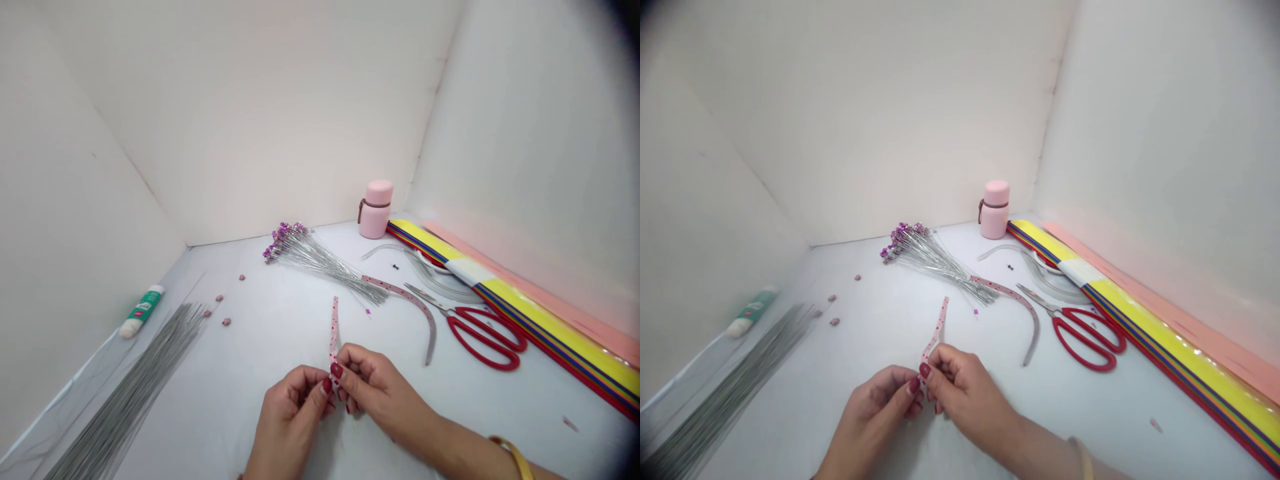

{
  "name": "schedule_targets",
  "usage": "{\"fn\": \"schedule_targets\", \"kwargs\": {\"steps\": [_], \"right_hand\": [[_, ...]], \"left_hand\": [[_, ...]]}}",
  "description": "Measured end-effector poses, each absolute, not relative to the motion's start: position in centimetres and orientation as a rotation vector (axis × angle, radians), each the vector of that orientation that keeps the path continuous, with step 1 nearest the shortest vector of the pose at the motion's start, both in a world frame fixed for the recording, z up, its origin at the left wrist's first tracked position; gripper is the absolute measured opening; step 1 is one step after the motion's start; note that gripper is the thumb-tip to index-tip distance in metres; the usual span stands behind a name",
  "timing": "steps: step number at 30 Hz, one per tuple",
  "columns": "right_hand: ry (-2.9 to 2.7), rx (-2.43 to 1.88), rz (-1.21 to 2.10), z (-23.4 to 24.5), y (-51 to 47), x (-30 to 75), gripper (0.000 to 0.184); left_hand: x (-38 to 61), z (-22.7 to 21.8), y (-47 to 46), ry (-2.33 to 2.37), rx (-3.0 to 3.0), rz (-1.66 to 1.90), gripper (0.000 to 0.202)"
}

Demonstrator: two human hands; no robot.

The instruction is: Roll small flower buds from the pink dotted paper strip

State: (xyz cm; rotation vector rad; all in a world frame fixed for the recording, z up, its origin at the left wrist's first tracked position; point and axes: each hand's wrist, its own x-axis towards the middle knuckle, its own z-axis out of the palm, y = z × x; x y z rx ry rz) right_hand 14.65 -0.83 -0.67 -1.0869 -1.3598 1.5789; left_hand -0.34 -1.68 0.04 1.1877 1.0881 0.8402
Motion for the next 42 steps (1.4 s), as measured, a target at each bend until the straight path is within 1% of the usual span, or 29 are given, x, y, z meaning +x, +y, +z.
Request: {"fn": "schedule_targets", "kwargs": {"steps": [5, 8, 11, 21, 26, 32, 35, 38, 42], "right_hand": [[-1.318, -1.067, 1.574, -0.76, -0.67, 14.72, 0.022], [-1.286, -1.091, 1.594, -0.75, -0.65, 14.74, 0.025], [-1.309, -1.114, 1.626, -0.82, -0.68, 14.74, 0.027], [-1.396, -1.099, 1.615, -0.45, -0.68, 14.62, 0.028], [-1.339, -1.021, 1.781, -0.34, -0.82, 14.84, 0.028], [-1.366, -1.015, 1.837, -0.75, -0.69, 14.71, 0.030], [-1.283, -0.980, 1.875, -0.71, -0.55, 14.82, 0.030], [-1.186, -0.925, 1.932, -0.45, -0.50, 14.98, 0.029], [-1.129, -0.916, 1.965, -0.37, -0.49, 14.99, 0.029]], "left_hand": [[-0.21, -0.48, -1.47, 1.067, 1.046, 0.780, 0.020], [0.02, -0.71, -1.34, 1.041, 0.957, 0.827, 0.020], [0.09, -0.74, -1.33, 1.033, 0.977, 0.885, 0.019], [-0.26, -0.38, -1.55, 1.093, 1.118, 0.895, 0.022], [-0.49, -0.13, -1.24, 1.098, 1.065, 0.889, 0.028], [-0.64, -0.51, -0.91, 1.105, 0.923, 0.871, 0.024], [-0.71, -0.67, -0.93, 1.030, 0.914, 0.923, 0.023], [-0.77, -0.75, -0.99, 0.879, 0.955, 0.914, 0.017], [-0.74, -0.99, -1.06, 0.805, 0.997, 0.920, 0.020]]}}
